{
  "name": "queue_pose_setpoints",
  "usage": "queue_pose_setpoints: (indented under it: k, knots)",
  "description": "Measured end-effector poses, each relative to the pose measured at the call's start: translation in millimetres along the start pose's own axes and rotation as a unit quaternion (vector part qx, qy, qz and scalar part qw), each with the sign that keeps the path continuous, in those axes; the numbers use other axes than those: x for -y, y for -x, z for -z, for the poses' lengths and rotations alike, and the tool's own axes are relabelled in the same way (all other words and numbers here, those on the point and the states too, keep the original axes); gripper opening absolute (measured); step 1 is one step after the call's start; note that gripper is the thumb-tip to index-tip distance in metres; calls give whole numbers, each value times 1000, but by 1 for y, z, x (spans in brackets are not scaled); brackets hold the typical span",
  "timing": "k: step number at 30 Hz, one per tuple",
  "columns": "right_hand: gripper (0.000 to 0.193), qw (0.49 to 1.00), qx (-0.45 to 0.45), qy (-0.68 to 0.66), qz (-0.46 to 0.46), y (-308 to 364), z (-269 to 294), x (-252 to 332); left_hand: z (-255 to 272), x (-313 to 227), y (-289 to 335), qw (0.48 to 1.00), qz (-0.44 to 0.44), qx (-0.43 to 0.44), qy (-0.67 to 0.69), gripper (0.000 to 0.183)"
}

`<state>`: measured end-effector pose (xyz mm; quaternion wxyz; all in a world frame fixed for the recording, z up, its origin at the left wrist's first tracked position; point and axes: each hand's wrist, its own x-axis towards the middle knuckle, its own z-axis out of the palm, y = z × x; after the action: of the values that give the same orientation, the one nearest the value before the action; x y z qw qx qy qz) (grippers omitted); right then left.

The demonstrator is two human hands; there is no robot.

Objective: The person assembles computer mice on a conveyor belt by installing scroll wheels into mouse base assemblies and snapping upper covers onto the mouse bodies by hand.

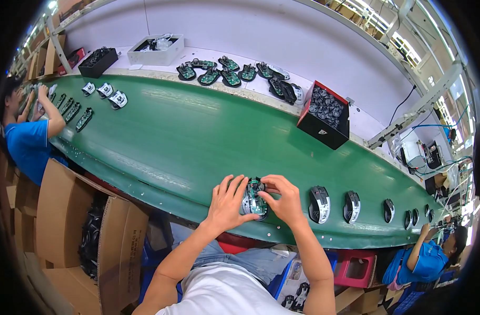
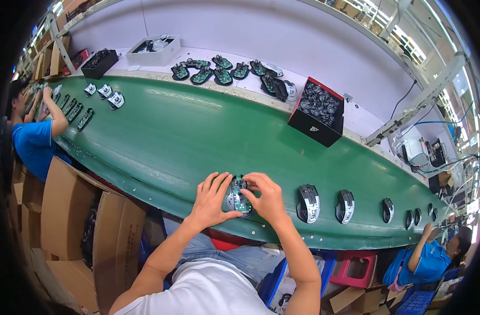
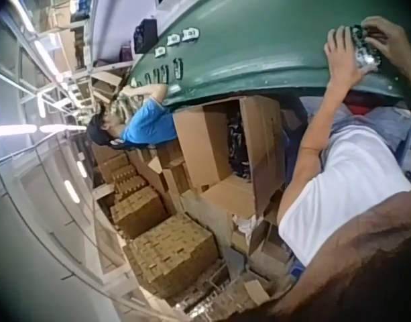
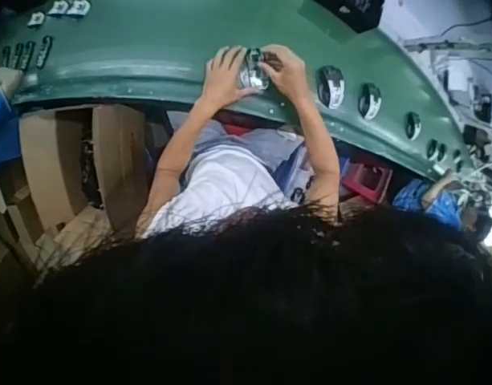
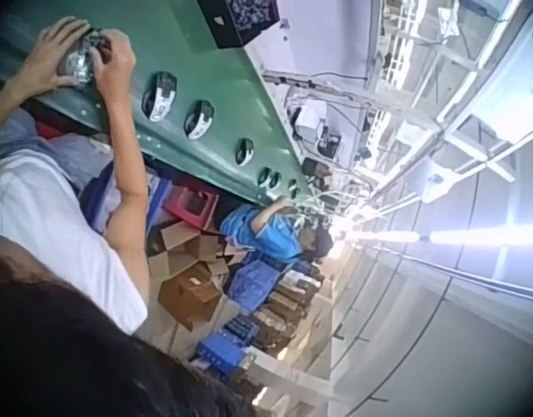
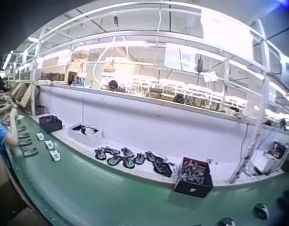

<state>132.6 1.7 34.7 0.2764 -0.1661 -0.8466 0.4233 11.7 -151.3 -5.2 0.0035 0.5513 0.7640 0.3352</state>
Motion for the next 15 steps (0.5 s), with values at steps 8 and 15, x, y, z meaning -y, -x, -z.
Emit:
queue_pose_setpoints:
  k: [8,15]
  knots:
    - [31,978,33,163,126,-4,-6,-17,0,-3,-1,1000,3,17,3,101]
    - [32,953,79,265,121,-9,-4,-10,1,-4,-1,999,12,30,1,98]
